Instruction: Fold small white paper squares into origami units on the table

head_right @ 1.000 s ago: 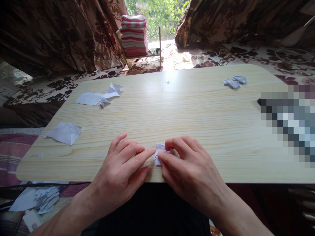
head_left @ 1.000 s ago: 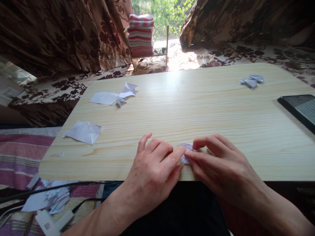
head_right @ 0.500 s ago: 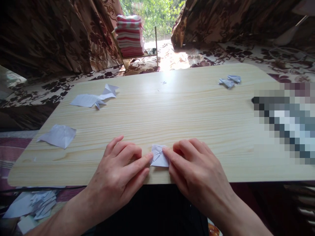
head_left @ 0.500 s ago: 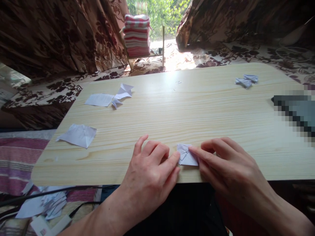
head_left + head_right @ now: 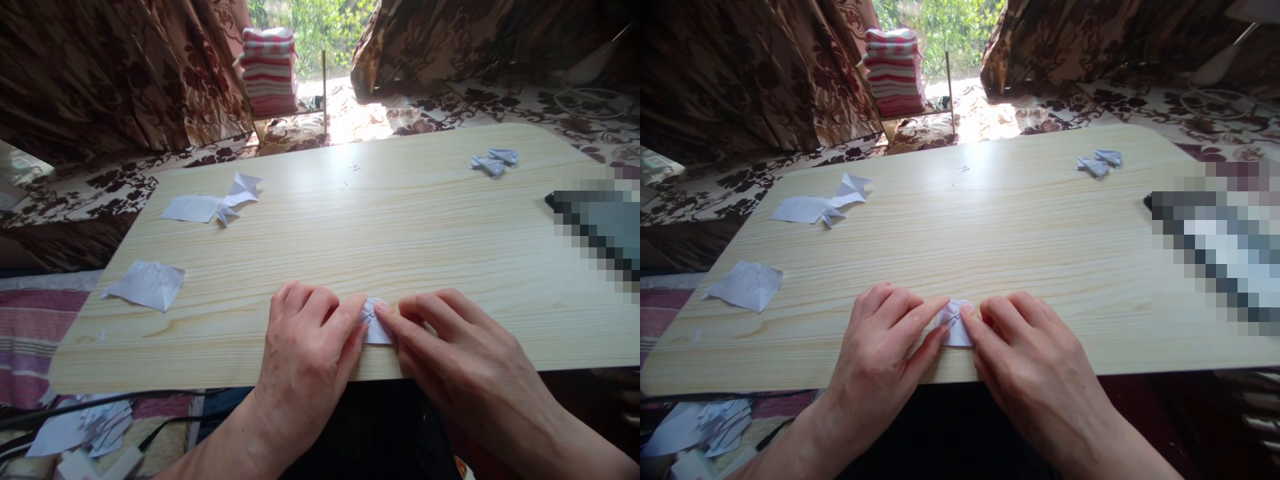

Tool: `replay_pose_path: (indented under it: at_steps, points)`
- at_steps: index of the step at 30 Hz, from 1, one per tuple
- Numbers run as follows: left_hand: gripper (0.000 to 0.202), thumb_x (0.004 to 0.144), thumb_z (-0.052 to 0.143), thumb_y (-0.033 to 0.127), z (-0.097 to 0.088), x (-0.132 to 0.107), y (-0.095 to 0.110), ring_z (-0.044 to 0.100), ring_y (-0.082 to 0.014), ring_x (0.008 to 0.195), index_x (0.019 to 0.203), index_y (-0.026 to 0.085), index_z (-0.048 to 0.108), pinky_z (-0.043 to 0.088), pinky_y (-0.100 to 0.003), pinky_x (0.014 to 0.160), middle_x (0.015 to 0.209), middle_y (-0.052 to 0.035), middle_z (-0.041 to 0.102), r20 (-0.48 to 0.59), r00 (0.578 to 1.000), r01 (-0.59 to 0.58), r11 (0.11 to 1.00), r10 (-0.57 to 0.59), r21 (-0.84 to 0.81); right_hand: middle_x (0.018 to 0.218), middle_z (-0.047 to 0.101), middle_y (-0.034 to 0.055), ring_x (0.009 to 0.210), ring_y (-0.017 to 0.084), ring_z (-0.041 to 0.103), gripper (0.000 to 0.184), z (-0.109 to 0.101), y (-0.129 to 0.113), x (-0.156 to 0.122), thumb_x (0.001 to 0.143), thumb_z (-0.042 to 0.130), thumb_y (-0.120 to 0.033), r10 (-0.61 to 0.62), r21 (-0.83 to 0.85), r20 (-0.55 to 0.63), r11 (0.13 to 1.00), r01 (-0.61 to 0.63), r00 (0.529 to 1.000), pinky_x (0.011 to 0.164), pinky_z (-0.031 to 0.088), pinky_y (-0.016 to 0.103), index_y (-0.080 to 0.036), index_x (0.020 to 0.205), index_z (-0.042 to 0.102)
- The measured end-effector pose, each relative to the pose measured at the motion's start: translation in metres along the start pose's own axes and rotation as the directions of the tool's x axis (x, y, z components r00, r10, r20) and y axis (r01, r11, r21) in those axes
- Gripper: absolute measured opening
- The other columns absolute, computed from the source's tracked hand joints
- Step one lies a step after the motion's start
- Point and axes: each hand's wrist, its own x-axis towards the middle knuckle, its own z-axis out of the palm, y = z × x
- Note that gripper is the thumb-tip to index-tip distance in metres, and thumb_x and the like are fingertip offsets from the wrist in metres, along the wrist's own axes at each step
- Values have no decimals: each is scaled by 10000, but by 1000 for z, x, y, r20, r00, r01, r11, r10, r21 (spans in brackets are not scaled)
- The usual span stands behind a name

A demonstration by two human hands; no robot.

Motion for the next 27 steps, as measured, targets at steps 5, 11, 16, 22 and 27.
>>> replay_pose_path:
  at_steps: [5, 11, 16, 22, 27]
  points:
    - [223, 894, 515, 241, -2, 3, 1, 482, -210, 786, 992, 182, 707, 406, -420, 791, 756, -57, 604, 32, 999, -25, 997, 23, 66, 859, 629, 94, 774, 213, 533, 271, 2, 1, -2, 865, 516, -93, 14, 12, -18, 1000, -14, 1000, 681, 480, 354, -100, 1116, 617]
    - [222, 897, 514, 235, -1, 3, 0, 485, -209, 799, 1008, 184, 699, 407, -410, 787, 779, -60, 612, 34, 999, -27, 997, 24, 67, 917, 638, 100, 822, 204, 563, 305, 3, 5, -8, 854, 535, -61, 101, 138, -130, 987, -82, 986, 735, 485, 342, -104, 1151, 585]
    - [200, 887, 532, 217, -1, 2, -2, 482, -206, 806, 1012, 196, 687, 406, -394, 776, 769, -49, 600, 12, 999, -33, 999, 33, 37, 843, 640, 60, 763, 191, 568, 269, 2, 2, -9, 871, 524, -101, 111, 100, -105, 990, -100, 988, 657, 476, 319, -173, 1107, 630]
    - [152, 865, 561, 175, -3, 5, -3, 505, -205, 862, 1003, 178, 624, 414, -377, 792, 853, -51, 613, -16, 999, 41, 992, -43, -123, 809, 625, 79, 727, 187, 530, 234, 4, 0, -7, 872, 515, -82, 58, 68, -131, 996, -49, 990, 642, 457, 321, -125, 1059, 647]
    - [57, 858, 546, 188, -6, 15, 0, 499, -219, 908, 881, 198, 597, 400, -402, 829, 888, -48, 587, 61, 991, 123, 987, -117, -103, 803, 630, 95, 726, 191, 525, 236, 6, 3, -9, 864, 523, -76, 42, 88, -183, 996, -26, 982, 626, 451, 321, -94, 1057, 658]
